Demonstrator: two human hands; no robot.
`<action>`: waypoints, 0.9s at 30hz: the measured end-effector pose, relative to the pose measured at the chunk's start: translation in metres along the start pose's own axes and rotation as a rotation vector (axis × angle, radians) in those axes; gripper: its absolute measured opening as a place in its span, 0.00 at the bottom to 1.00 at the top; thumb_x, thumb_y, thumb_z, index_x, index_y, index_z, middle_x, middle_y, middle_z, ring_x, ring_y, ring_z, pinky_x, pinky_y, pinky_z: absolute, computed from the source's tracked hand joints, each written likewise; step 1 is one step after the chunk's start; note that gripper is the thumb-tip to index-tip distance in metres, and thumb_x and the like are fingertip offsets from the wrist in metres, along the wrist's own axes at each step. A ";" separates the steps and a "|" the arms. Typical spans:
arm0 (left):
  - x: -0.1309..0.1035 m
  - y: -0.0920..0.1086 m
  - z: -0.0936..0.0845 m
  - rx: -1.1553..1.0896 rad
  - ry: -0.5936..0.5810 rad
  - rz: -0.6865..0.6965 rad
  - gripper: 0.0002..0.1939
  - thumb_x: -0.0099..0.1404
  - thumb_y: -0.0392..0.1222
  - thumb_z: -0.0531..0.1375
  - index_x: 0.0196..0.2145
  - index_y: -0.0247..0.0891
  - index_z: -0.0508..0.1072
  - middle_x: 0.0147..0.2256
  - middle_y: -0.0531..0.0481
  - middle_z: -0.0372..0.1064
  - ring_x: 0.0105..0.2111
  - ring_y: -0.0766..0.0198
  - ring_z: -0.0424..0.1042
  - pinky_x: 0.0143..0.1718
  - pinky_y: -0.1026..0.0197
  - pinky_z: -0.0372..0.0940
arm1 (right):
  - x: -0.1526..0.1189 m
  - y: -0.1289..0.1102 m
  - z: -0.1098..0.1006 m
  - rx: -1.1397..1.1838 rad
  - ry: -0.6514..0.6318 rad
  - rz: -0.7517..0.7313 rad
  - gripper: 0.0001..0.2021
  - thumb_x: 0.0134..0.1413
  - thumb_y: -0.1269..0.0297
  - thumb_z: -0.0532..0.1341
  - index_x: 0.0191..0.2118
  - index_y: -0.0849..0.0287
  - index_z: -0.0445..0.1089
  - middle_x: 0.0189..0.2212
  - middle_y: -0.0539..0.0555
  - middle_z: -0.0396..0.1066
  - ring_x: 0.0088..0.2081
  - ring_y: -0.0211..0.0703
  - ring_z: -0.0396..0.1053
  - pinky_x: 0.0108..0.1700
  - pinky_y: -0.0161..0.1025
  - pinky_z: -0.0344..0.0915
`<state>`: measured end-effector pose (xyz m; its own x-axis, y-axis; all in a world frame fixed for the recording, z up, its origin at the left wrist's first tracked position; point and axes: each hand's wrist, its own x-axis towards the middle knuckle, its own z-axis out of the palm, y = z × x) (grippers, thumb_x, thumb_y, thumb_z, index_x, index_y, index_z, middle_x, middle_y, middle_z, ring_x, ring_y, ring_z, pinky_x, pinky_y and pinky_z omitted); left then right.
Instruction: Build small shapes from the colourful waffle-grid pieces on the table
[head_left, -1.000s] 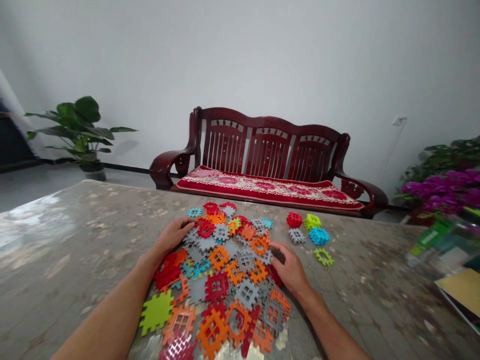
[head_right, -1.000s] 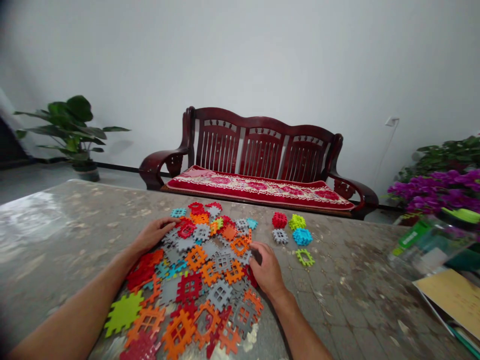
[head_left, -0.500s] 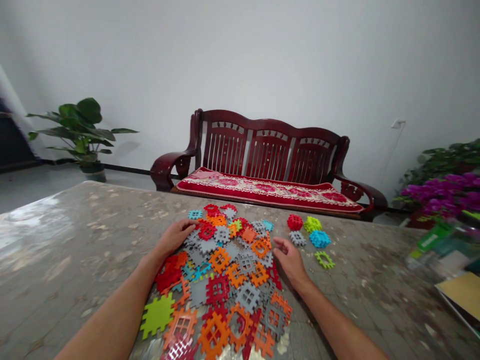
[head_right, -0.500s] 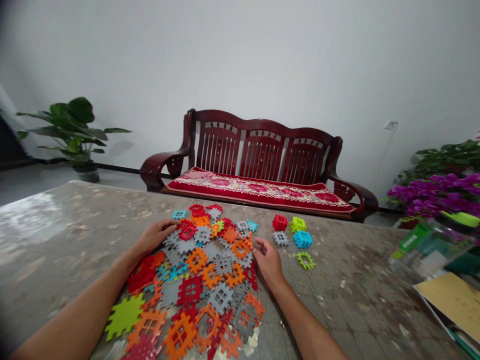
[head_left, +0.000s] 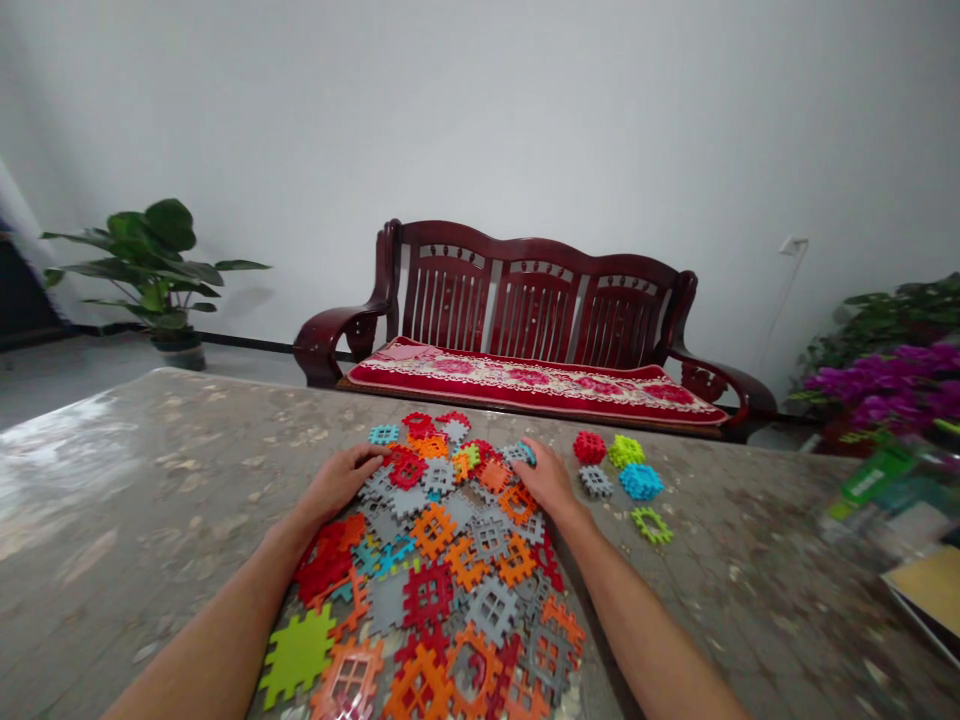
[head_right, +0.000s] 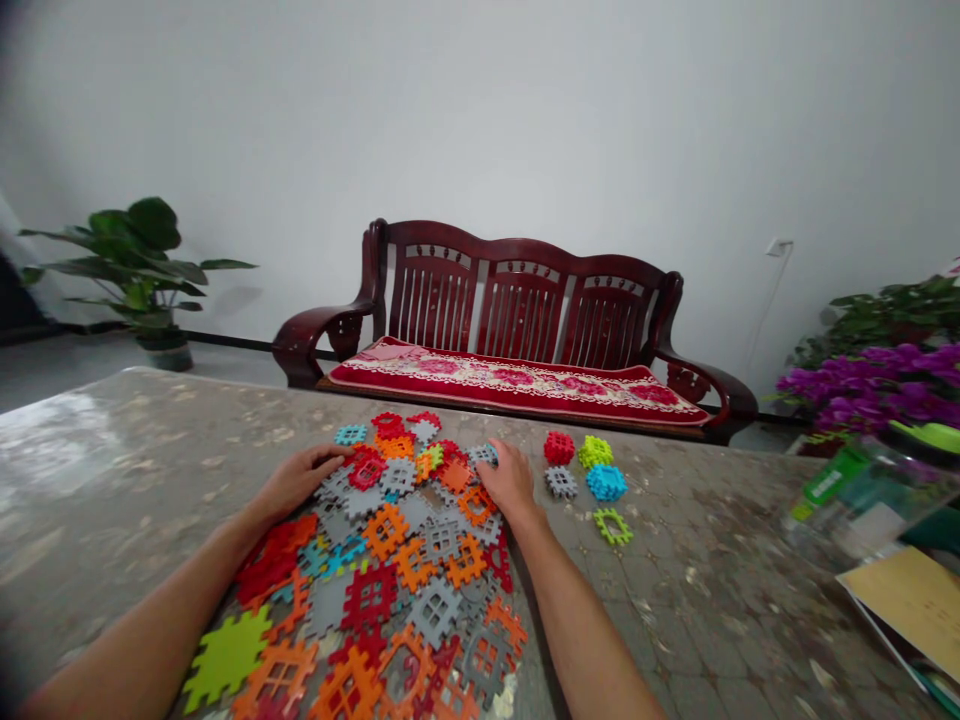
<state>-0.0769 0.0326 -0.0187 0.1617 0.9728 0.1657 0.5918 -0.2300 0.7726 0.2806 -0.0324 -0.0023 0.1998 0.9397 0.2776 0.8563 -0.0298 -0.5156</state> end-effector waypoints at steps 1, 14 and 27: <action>0.000 -0.001 0.000 0.003 0.001 0.000 0.29 0.54 0.66 0.56 0.41 0.42 0.80 0.44 0.47 0.80 0.45 0.51 0.76 0.53 0.52 0.66 | 0.001 -0.004 -0.001 -0.048 -0.016 0.014 0.24 0.56 0.60 0.60 0.58 0.56 0.69 0.55 0.58 0.72 0.55 0.52 0.68 0.58 0.46 0.60; 0.003 -0.011 0.002 0.001 0.017 0.036 0.27 0.56 0.64 0.57 0.40 0.41 0.80 0.43 0.47 0.80 0.45 0.51 0.76 0.54 0.52 0.66 | -0.012 -0.010 -0.004 -0.138 0.111 0.066 0.24 0.55 0.60 0.62 0.58 0.55 0.69 0.50 0.57 0.76 0.50 0.49 0.71 0.53 0.42 0.63; 0.007 -0.016 0.001 0.052 0.003 0.017 0.28 0.55 0.64 0.56 0.43 0.42 0.80 0.44 0.47 0.80 0.45 0.50 0.76 0.53 0.52 0.66 | -0.056 0.054 -0.054 -0.148 0.373 0.181 0.26 0.55 0.57 0.61 0.59 0.59 0.67 0.48 0.61 0.75 0.49 0.53 0.71 0.53 0.45 0.63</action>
<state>-0.0847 0.0430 -0.0305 0.1700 0.9688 0.1804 0.6290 -0.2476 0.7370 0.3413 -0.1049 -0.0014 0.4876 0.7284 0.4814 0.8455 -0.2564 -0.4684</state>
